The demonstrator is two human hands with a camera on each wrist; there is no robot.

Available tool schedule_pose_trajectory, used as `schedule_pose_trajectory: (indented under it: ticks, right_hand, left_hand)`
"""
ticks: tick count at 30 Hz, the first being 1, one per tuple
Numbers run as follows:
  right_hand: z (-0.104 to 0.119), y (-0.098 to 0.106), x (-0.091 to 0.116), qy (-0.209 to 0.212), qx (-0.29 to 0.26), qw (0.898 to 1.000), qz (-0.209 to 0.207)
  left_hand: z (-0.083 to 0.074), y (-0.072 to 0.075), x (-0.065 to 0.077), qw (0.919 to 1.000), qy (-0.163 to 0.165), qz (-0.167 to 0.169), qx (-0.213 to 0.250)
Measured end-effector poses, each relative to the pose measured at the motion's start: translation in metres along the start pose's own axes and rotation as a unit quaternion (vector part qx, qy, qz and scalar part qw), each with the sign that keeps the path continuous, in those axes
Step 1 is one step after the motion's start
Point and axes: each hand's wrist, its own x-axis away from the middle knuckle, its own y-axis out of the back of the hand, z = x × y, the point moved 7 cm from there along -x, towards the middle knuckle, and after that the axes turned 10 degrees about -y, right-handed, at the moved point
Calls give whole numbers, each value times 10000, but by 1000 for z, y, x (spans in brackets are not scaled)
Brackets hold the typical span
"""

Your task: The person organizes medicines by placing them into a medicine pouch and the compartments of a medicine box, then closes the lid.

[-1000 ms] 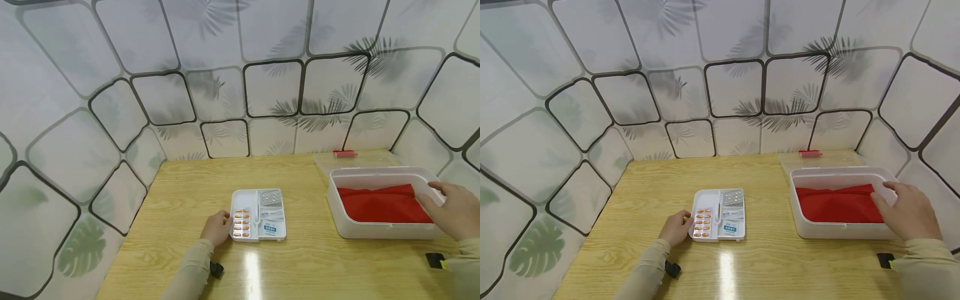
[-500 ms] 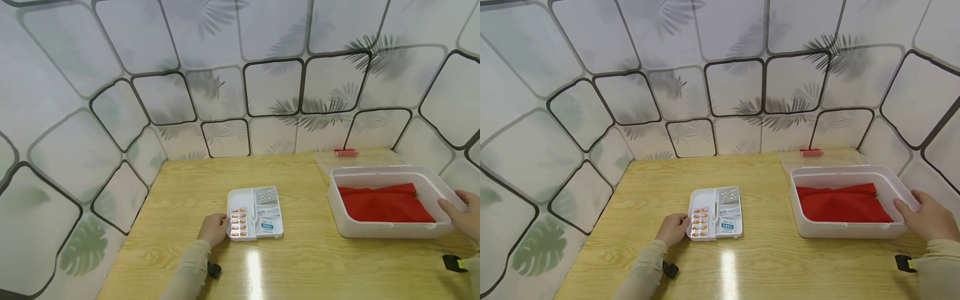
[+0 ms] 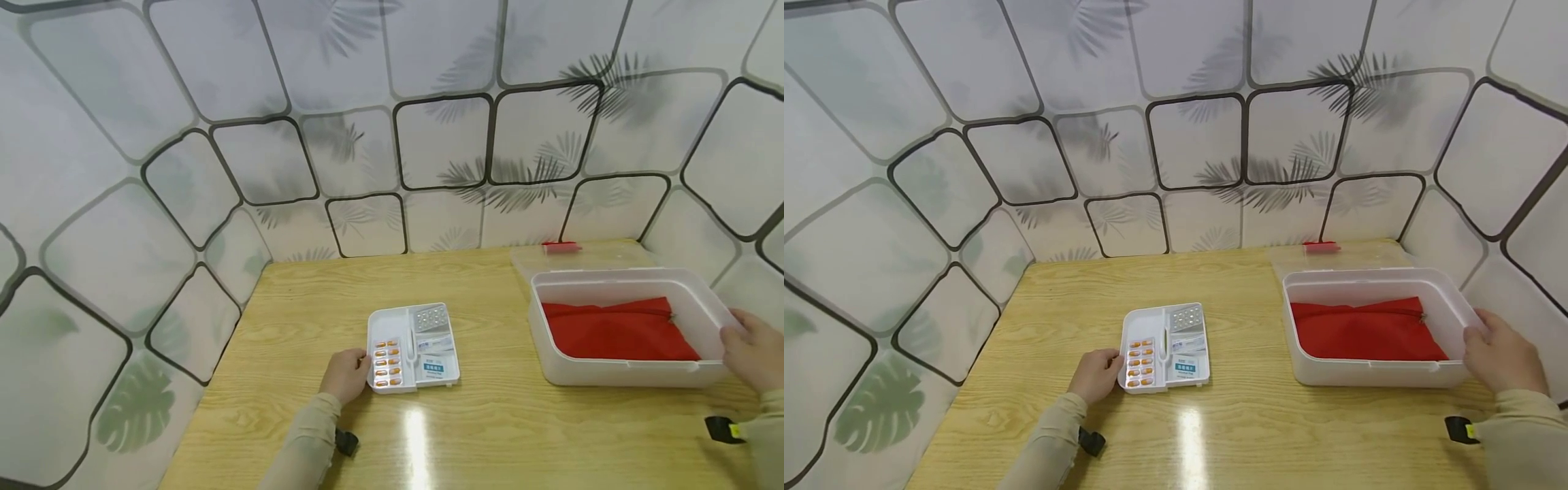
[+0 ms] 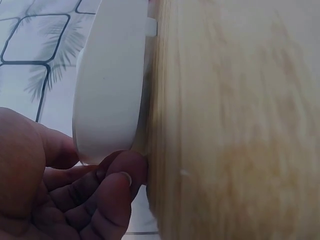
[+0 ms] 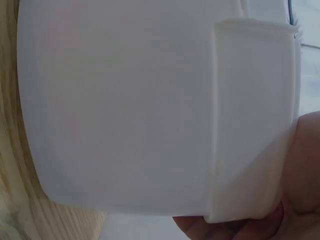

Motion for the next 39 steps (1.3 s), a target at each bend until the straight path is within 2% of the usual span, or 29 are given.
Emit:
schedule_pose_trajectory:
  ticks: [2,5,10,19,25,29,33,39]
  right_hand:
    - [13,1,9,26,68,9999,126]
    - [21,-2,16,-56,364,9990,255]
    - [30,-12,25,-74,626,9966,521]
    - [64,-30,46,686,603,9941,593]
    - [84,-45,63,1190,500,9875,902]
    - [101,-57,76,1460,378,9830,1052]
    - [119,-69,88,1702,202,9796,1046]
    - [145,-89,103,1783,-68,9762,1235]
  left_hand:
    - [1,0,0,10000,-35,11,-9]
    - [1,2,1,10000,-68,-26,31]
    - [1,15,4,9995,37,-223,219]
    - [-2,43,11,9935,260,-377,1041]
    - [-16,62,12,9876,150,-643,1426]
    - [-29,72,10,9861,5,-741,1488]
    - [-38,77,8,9862,-82,-798,1447]
    - [-53,80,3,9837,-137,-818,1596]
